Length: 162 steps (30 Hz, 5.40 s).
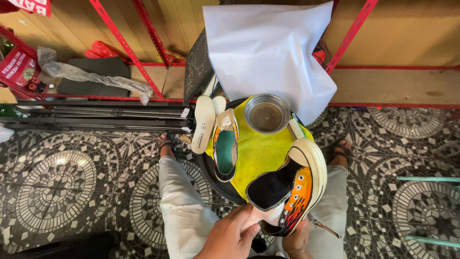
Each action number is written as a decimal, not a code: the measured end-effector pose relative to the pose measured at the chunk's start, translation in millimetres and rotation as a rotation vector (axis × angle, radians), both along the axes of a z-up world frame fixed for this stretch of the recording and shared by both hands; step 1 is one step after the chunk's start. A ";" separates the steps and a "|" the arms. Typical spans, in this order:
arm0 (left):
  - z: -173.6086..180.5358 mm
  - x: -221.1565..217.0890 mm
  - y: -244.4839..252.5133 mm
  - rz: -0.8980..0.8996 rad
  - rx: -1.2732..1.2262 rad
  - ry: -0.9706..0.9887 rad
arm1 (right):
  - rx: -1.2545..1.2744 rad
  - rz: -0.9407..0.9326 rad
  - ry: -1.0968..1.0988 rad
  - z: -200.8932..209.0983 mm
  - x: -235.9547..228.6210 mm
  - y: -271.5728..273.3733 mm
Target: The person uses a hairdryer to dry the inside of a pair of shoes. They hold the shoes with one hand and direct the airflow with the other, rotating the shoes to cover different areas. The person also removes and dries the insoles separately.
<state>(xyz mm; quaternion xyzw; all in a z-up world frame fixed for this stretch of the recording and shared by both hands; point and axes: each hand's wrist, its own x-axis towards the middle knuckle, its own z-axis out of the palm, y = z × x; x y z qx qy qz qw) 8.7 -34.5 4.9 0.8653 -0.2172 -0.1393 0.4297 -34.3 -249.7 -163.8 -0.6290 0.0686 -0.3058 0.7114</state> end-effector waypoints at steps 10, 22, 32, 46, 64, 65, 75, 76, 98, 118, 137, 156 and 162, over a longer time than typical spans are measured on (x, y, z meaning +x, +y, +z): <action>-22.4 -3.2 -0.3 0.027 -0.009 -0.005 | -0.122 -0.219 0.030 -96.5 -5.8 -21.3; -2.6 9.1 1.2 0.044 0.030 0.009 | -0.189 -0.052 0.049 -64.0 7.6 -28.2; 27.2 18.0 9.3 -0.012 0.091 -0.032 | -0.153 -0.366 -0.101 -92.9 28.7 -22.5; 33.9 14.3 4.5 -0.032 0.192 0.095 | -0.176 -0.123 0.028 -34.6 14.2 -16.0; 17.8 22.3 15.7 0.150 -0.077 -0.083 | 0.028 -0.030 0.645 15.2 30.6 -22.8; 18.6 22.3 14.4 0.175 -0.079 -0.103 | 0.143 -0.061 0.736 35.9 33.6 -18.9; 36.5 33.0 9.5 0.060 0.040 -0.270 | 0.416 0.015 0.962 76.9 32.4 -11.2; 36.0 34.6 8.5 0.056 0.038 -0.273 | 0.417 0.011 0.957 70.8 28.0 -13.5; 52.5 30.1 12.1 0.064 0.050 -0.254 | 0.349 0.128 1.230 148.8 25.3 -5.6; 98.3 34.3 31.1 -0.179 0.153 -0.065 | 0.402 0.096 1.108 95.7 14.3 -11.6; 80.2 39.6 36.0 -0.142 0.168 -0.105 | 0.465 0.196 0.877 86.5 32.5 -13.7; 75.7 33.9 31.4 -0.082 0.067 -0.067 | 0.573 0.258 0.815 58.8 48.0 -31.4; 46.6 42.2 30.7 0.102 0.039 -0.170 | 0.657 0.242 0.817 44.9 40.4 -29.4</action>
